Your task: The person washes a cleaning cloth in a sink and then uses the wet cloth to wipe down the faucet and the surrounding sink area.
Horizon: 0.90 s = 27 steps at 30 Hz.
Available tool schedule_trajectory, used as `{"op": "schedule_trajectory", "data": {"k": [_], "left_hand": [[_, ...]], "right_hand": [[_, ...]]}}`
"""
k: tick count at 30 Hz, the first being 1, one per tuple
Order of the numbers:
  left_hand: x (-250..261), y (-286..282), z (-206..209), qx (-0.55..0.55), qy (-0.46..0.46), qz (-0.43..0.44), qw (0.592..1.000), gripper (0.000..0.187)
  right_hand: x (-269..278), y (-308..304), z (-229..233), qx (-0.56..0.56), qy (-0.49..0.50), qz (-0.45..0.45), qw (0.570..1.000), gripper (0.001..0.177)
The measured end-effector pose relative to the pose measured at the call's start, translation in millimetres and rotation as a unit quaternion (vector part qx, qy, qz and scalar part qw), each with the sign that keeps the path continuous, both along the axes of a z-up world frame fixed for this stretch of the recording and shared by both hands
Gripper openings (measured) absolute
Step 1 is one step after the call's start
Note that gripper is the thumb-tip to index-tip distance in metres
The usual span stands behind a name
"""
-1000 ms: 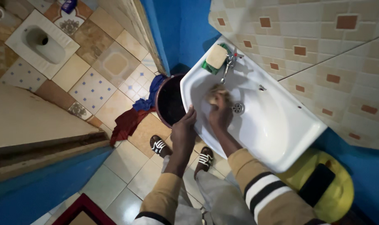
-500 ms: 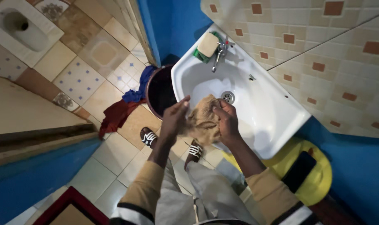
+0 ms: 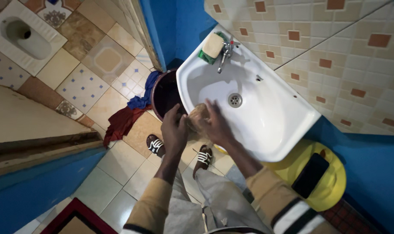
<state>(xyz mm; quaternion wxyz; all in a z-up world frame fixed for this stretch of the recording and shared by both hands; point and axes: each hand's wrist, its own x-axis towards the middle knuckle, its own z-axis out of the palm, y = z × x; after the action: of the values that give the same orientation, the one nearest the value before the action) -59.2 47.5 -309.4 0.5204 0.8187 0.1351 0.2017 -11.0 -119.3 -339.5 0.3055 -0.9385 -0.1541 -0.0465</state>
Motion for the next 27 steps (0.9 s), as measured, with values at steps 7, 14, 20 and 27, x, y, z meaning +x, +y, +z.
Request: {"op": "schedule_trajectory", "data": {"k": [7,14,20,27], "left_hand": [[35,10,-1,0.014,0.226,-0.08,0.971,0.022],[48,0,-5,0.022,0.305,-0.046,0.951,0.023],[53,2,2,0.007,0.315,-0.027,0.949,0.023],[70,-5,16,0.059,0.383,-0.006,0.922,0.04]], "right_hand": [[-30,33,30,-0.02,0.169,0.011,0.985,0.064],[-57,-102,38,-0.085,0.442,-0.038,0.892,0.041],[-27,-83,-53,-0.147,0.104,-0.07,0.981,0.029],[-13,17,-15,0.056,0.162,-0.042,0.984,0.039]]}}
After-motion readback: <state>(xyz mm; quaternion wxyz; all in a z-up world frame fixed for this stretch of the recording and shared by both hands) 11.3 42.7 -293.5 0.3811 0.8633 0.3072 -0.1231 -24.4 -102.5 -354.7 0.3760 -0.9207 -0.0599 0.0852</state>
